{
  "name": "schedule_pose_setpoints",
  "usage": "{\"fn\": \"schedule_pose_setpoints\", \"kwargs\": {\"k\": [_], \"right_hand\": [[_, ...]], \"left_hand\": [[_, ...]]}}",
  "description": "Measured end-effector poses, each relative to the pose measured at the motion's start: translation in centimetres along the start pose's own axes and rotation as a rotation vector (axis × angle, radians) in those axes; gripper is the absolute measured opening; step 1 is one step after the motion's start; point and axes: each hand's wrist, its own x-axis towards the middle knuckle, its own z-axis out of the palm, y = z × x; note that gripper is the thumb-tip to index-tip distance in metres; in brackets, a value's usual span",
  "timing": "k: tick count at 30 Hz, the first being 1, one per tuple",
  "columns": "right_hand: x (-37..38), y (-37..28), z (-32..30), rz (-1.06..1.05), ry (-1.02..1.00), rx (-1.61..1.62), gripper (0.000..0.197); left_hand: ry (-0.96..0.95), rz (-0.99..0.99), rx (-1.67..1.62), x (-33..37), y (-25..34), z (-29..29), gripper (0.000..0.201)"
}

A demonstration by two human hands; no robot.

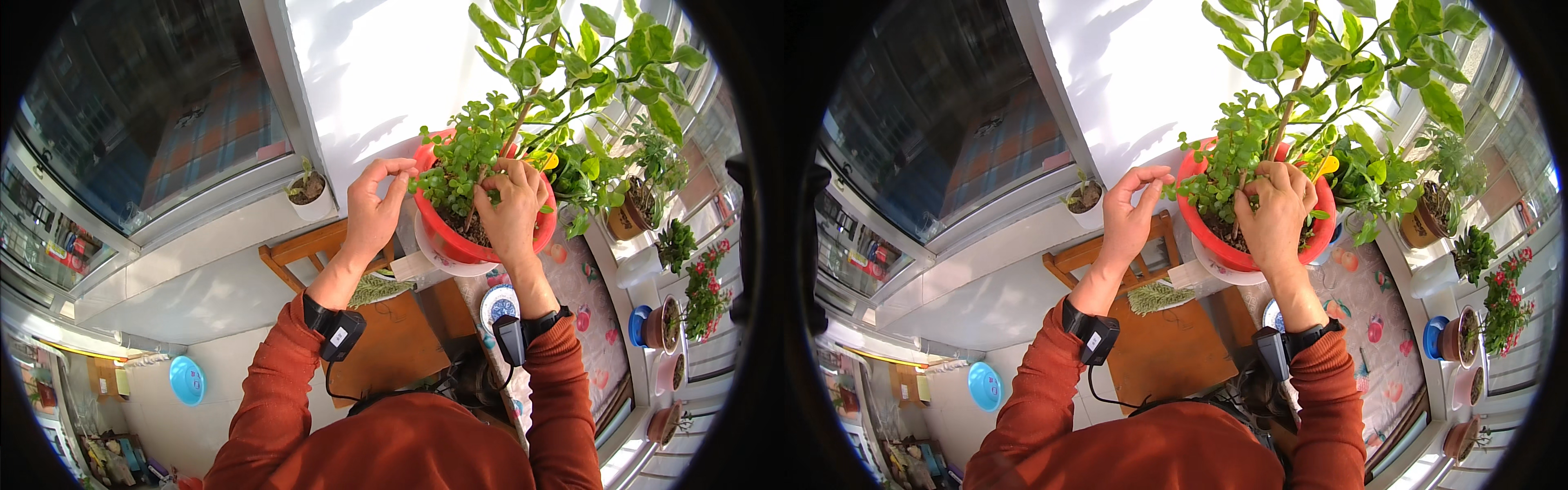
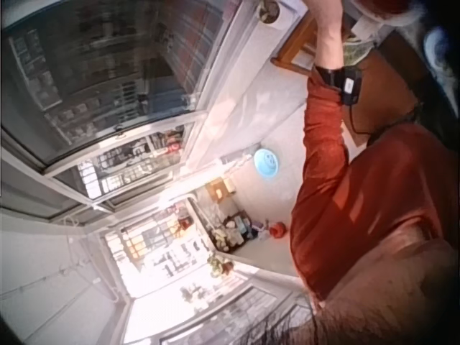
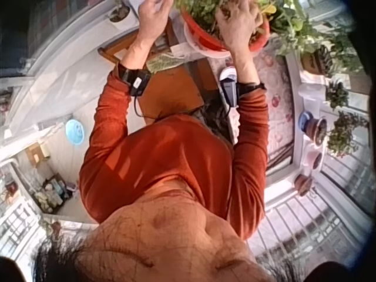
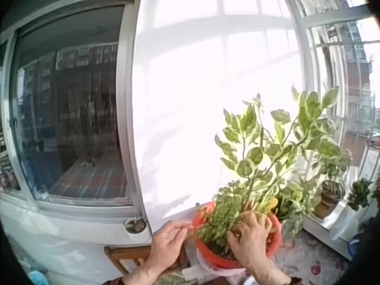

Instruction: The person tends to several potted plants on a balcony. They remove small weeds from a large red pot, spray a plant with a red aerosol can, and wipe the leaves of a small plant with a tissue.

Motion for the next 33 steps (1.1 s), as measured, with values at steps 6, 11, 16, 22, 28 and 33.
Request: {"fn": "schedule_pose_setpoints", "kwargs": {"k": [6,11,16,22,28,33], "right_hand": [[-0.7,0.3,-2.6,0.014,0.064,0.039,0.017],[-4.8,2.2,-7.6,0.145,0.071,-0.013,0.029],[-12.1,4.3,-11.5,0.367,0.077,-0.054,0.024],[-21.6,4.3,-13.6,0.603,0.092,-0.022,0.017],[-27.4,2.3,-15.5,0.721,0.106,0.028,0.013],[-29.6,2.0,-17.7,0.729,0.105,0.078,0.015]], "left_hand": [[0.031,-0.018,-0.037,-1.1,-0.6,-0.7,0.016],[0.078,-0.201,-0.102,-5.2,-2.5,-2.8,0.02],[0.136,-0.418,-0.203,-11.1,-4.7,-5.1,0.022],[0.125,-0.717,-0.28,-16.4,-6.5,-6.4,0.022],[-0.059,-0.733,-0.346,-18.0,-5.9,-4.1,0.022],[-0.121,-0.684,-0.325,-18.5,-4.1,-2.9,0.022]]}}
